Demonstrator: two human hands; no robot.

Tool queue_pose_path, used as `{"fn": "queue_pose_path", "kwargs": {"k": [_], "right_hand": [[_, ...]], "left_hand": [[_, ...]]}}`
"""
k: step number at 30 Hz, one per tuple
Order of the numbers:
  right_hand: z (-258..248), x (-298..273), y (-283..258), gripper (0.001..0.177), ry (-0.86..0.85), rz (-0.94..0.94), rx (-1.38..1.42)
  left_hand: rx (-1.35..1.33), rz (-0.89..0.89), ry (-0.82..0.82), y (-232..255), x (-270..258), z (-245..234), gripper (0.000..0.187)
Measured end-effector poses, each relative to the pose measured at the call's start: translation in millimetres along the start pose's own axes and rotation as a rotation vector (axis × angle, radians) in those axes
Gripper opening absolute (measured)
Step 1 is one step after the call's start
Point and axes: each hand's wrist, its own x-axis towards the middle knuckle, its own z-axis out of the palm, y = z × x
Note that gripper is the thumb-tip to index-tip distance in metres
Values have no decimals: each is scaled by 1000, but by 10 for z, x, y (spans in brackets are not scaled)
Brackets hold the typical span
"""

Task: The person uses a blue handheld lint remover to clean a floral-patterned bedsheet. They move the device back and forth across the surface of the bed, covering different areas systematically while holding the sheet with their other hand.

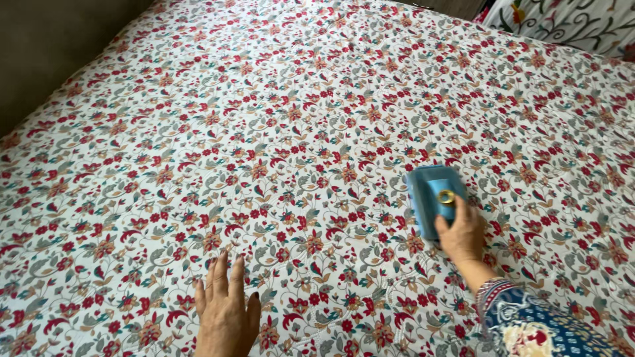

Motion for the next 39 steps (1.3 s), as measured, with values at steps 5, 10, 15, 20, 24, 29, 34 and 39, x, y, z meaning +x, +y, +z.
{"fn": "queue_pose_path", "kwargs": {"k": [5,10,15,20,24,29,34,39], "right_hand": [[-31,135,656,69,318,98,-50],[190,-262,-399,67,74,-177,107],[62,-279,-1102,65,-82,-663,211],[-10,599,-458,66,-150,-414,144],[-293,1197,792,69,78,-242,10],[-693,1249,1847,72,84,176,11],[-359,972,1472,69,252,34,39],[-275,553,449,68,-1,-442,129]], "left_hand": [[48,17,-5,-30,66,195,87],[75,76,-78,196,184,294,92],[117,96,-87,554,305,392,94],[81,254,49,819,411,504,90],[140,212,-55,1176,516,474,95],[81,284,-49,1951,699,307,87],[-140,286,62,2728,705,245,79],[-239,389,64,3274,622,393,72]]}}
